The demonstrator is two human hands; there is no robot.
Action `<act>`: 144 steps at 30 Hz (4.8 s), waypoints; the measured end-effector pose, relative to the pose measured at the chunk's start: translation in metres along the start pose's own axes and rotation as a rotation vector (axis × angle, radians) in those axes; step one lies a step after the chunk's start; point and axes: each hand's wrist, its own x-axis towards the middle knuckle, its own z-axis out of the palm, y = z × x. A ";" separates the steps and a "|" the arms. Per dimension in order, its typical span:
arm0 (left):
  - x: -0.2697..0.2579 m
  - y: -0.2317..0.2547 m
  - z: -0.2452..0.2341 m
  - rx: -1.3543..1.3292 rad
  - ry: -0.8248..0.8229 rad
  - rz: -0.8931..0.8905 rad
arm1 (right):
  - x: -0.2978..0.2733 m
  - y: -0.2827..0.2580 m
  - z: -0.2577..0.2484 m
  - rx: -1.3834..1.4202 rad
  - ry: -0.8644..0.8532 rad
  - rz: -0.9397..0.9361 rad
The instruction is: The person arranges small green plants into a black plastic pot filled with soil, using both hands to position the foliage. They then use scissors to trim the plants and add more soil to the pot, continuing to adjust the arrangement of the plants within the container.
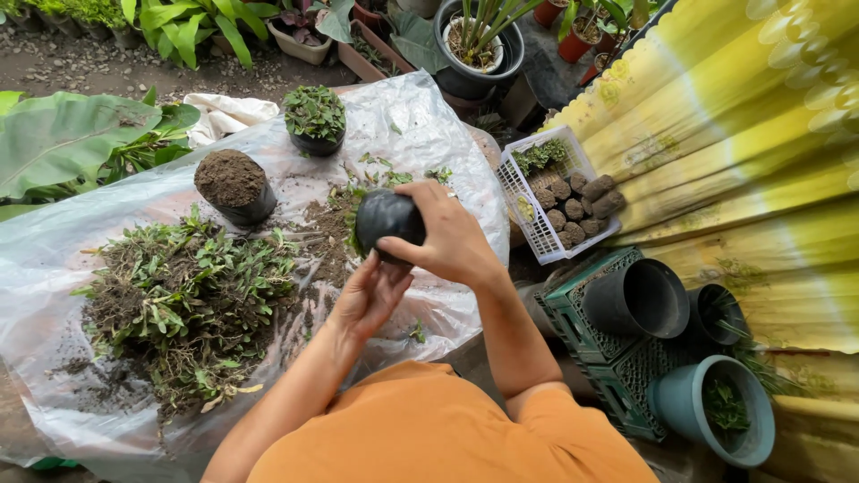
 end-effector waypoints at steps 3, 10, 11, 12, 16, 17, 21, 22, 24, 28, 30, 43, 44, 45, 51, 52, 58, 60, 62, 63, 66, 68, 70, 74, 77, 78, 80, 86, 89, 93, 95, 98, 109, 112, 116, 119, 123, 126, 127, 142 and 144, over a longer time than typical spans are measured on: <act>-0.006 0.021 0.034 0.456 0.116 0.156 | -0.006 0.051 0.033 0.505 -0.005 -0.153; -0.043 0.029 0.139 1.648 0.147 0.764 | -0.021 0.113 0.145 2.010 -0.116 -0.029; -0.045 0.030 0.140 1.820 0.143 0.796 | -0.022 0.114 0.155 2.273 -0.178 0.004; -0.047 0.029 0.140 1.993 0.137 0.821 | -0.025 0.114 0.163 2.535 -0.239 0.045; -0.048 0.034 0.136 2.166 0.224 0.758 | -0.026 0.097 0.166 2.561 -0.270 0.087; -0.047 0.036 0.133 2.151 0.232 0.731 | -0.024 0.098 0.166 2.553 -0.284 0.081; -0.037 0.040 0.113 1.865 0.241 0.724 | -0.011 0.123 0.164 2.299 -0.127 0.331; -0.034 0.038 0.108 1.866 0.241 0.729 | -0.004 0.110 0.145 2.298 -0.131 0.326; -0.028 0.033 0.097 1.616 0.164 0.820 | 0.008 0.085 0.105 1.836 -0.132 0.231; -0.021 0.027 0.077 1.559 0.233 0.860 | 0.024 0.087 0.099 1.372 -0.198 0.320; -0.016 0.028 0.066 1.574 0.234 0.948 | 0.032 0.100 0.113 1.253 -0.254 0.413; -0.028 0.030 0.063 1.813 0.273 0.532 | 0.213 0.196 0.177 1.592 0.069 0.658; -0.029 0.028 0.065 1.833 0.267 0.505 | 0.229 0.200 0.186 1.614 0.109 0.697; -0.031 0.026 0.066 1.853 0.260 0.477 | 0.244 0.205 0.196 1.635 0.150 0.736; -0.039 0.025 0.061 1.855 0.189 0.557 | 0.269 0.184 0.209 1.508 0.331 0.650; -0.039 0.025 0.061 1.855 0.190 0.556 | 0.269 0.181 0.211 1.509 0.329 0.651; -0.038 0.020 0.055 1.876 0.210 0.528 | 0.264 0.190 0.220 1.350 0.350 0.712; -0.040 0.018 0.057 1.833 0.218 0.486 | 0.263 0.208 0.229 1.203 0.371 0.526; -0.039 0.018 0.055 1.828 0.203 0.491 | 0.255 0.200 0.219 1.131 0.361 0.498; -0.039 0.018 0.054 1.823 0.187 0.497 | 0.252 0.196 0.213 1.059 0.352 0.470; -0.035 0.015 0.049 1.849 0.171 0.541 | 0.242 0.188 0.207 1.014 0.308 0.590; -0.033 0.014 0.058 1.867 0.174 0.568 | 0.244 0.203 0.212 1.029 0.324 0.577; -0.037 0.015 0.071 1.886 0.189 0.600 | 0.236 0.194 0.203 1.046 0.331 0.560; -0.049 0.022 0.075 2.053 0.478 0.412 | 0.186 0.116 0.160 0.985 0.536 0.339; -0.057 0.030 0.076 2.094 0.410 0.677 | 0.146 0.063 0.167 0.943 0.401 0.184; -0.062 0.032 0.080 2.108 0.423 0.710 | 0.134 0.046 0.176 0.935 0.231 0.125; -0.070 0.037 0.079 2.146 0.414 0.758 | 0.123 0.023 0.182 0.845 0.117 -0.013; -0.098 0.045 0.096 2.385 0.319 0.794 | 0.140 -0.027 0.208 0.665 -0.003 -0.378; -0.108 0.045 0.100 2.364 0.313 0.739 | 0.156 -0.034 0.226 0.562 0.002 -0.398; -0.119 0.045 0.096 2.276 0.274 0.705 | 0.159 -0.034 0.240 0.654 -0.034 -0.286; -0.120 0.044 0.095 2.241 0.274 0.719 | 0.156 -0.032 0.242 0.661 -0.016 -0.289; -0.121 0.043 0.095 2.173 0.279 0.764 | 0.154 -0.027 0.250 0.671 0.002 -0.278; -0.075 0.190 0.082 2.507 0.879 0.960 | 0.150 -0.028 0.249 0.679 -0.021 -0.261; -0.053 0.237 0.059 2.566 0.970 0.679 | 0.146 -0.031 0.243 0.466 0.037 -0.248; -0.032 0.258 0.034 2.417 0.849 0.507 | 0.150 -0.022 0.252 0.462 0.040 -0.229; -0.029 0.247 0.050 2.399 0.804 0.563 | 0.152 -0.020 0.242 0.505 0.082 -0.276; -0.033 0.202 0.111 2.468 0.620 0.813 | 0.143 -0.018 0.180 0.532 0.137 -0.268; -0.038 0.153 0.162 2.412 0.492 0.843 | 0.123 -0.002 0.121 0.688 0.114 -0.335; -0.033 0.141 0.160 2.408 0.480 0.835 | 0.111 0.006 0.110 0.682 0.116 -0.325; -0.020 0.036 0.037 2.236 0.486 0.517 | -0.005 0.081 0.146 0.526 0.113 -0.123; -0.019 0.035 0.034 2.223 0.510 0.505 | -0.005 0.083 0.152 0.513 0.085 -0.071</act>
